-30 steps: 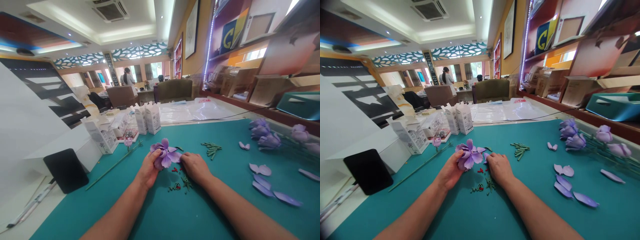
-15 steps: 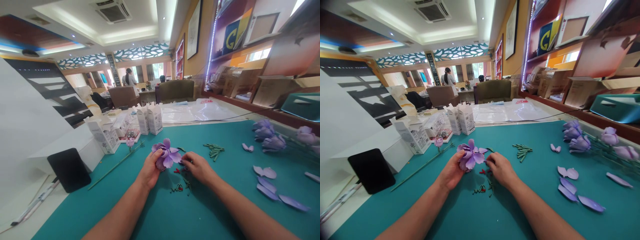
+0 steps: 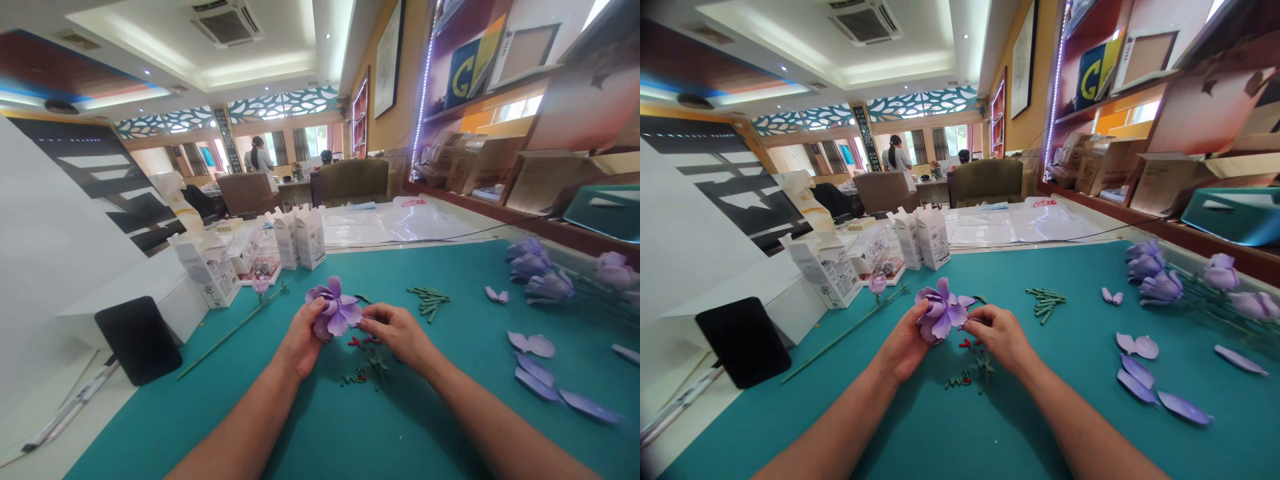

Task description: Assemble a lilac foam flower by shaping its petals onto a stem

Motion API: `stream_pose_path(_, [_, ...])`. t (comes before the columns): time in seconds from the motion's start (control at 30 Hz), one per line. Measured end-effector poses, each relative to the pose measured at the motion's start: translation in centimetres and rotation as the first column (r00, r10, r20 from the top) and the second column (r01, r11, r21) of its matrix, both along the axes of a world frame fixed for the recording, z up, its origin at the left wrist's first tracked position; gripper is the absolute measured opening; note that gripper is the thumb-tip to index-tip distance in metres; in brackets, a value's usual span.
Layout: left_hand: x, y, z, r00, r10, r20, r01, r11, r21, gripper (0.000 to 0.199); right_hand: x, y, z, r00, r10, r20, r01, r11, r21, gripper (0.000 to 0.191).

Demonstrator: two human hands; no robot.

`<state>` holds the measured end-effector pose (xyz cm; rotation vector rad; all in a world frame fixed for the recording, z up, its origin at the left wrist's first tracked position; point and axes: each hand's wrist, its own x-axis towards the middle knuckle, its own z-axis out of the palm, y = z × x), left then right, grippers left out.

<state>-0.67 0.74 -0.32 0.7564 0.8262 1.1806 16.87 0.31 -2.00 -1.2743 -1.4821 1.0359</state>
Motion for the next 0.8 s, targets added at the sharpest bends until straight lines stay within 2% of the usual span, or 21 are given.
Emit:
stream_pose_path(0.2, [0.1,-0.1,0.0,0.995,-0.031,0.097,0.034,0.999,-0.03,0.024,-0.3,-0.2,0.3,0.999,0.005,-0.05,-0.005,1.0,-0.012,0.031])
stream_pose_path(0.37, [0.1,-0.3,-0.2,0.99,-0.102,0.095,0.105,0.994,-0.03,0.028,-0.4,-0.3,0.0,0.998,0.031,-0.062,-0.027,0.998,0.065,0.024])
stream_pose_path(0.67, [0.2,-0.4,-0.3,0.983,-0.167,0.08,0.172,0.983,-0.061,0.033,-0.1,0.3,-0.8,0.997,0.001,-0.075,0.015,0.976,0.218,0.018])
stream_pose_path(0.8, [0.1,-0.4,-0.2,0.987,-0.145,0.067,0.147,0.989,-0.025,0.033,0.2,0.0,-0.4,0.999,0.048,-0.015,-0.045,0.985,0.168,0.024])
